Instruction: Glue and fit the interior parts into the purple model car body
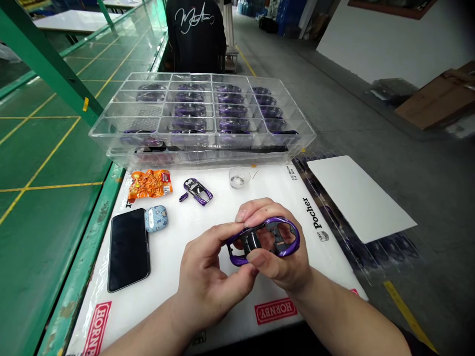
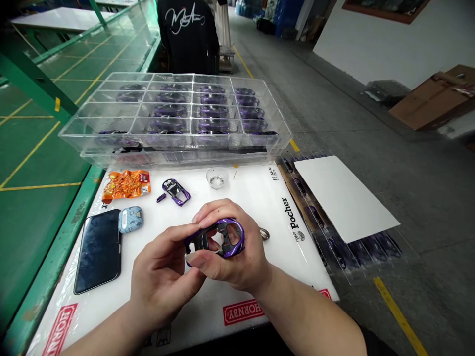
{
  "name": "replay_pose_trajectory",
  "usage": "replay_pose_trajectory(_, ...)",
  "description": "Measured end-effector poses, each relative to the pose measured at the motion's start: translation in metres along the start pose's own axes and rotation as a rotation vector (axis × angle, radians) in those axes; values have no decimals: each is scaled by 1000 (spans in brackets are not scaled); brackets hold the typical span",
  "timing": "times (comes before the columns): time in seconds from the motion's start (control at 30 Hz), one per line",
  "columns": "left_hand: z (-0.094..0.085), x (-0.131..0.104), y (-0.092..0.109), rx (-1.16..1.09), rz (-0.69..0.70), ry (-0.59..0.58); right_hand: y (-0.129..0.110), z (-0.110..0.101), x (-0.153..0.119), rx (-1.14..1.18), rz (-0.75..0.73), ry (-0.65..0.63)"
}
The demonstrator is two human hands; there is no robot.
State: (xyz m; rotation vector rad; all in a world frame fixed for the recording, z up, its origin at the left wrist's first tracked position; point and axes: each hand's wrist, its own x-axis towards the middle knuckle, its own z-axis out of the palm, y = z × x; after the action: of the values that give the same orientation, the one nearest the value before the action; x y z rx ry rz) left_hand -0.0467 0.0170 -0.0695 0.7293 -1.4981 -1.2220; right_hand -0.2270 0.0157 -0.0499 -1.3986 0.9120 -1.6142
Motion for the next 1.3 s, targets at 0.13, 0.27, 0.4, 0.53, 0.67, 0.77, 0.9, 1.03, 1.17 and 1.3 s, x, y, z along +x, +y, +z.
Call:
replay_pose_trajectory(0.13,-1,2,-1,14,15,17,4,-2,3,71,5,-36)
replay_pose_trajectory(0.27,-8,6,-2,80,1,17,7,-9,8,127,120,-78)
replay_pose_trajectory(0.4,-15,10,-1,204,72,37,3,-17,10,39,186,-39)
replay_pose_trajectory(0.53,-16,15,6,334,205,63,1,-22,11,-66,101,13)
replay_pose_trajectory(0.67,-19,23,19,494,363,78,-12,-26,12,-141,72,54)
replay_pose_trajectory(0.77,-25,29,34,604,461,79,-40,-28,18,-314,225,32)
replay_pose_trajectory(0.9,-36,39,55,708,564,16,-78,-28,31,-480,275,-123)
replay_pose_trajectory(1.03,-46,52,56,702,613,-2,-79,-30,48,-485,161,-194)
replay_pose_trajectory(1.17,-51,58,35,680,668,-10,-50,-32,52,-526,-63,-221)
replay_pose_trajectory(1.3,-52,54,17,679,634,-27,-28,-31,43,-595,-190,-156)
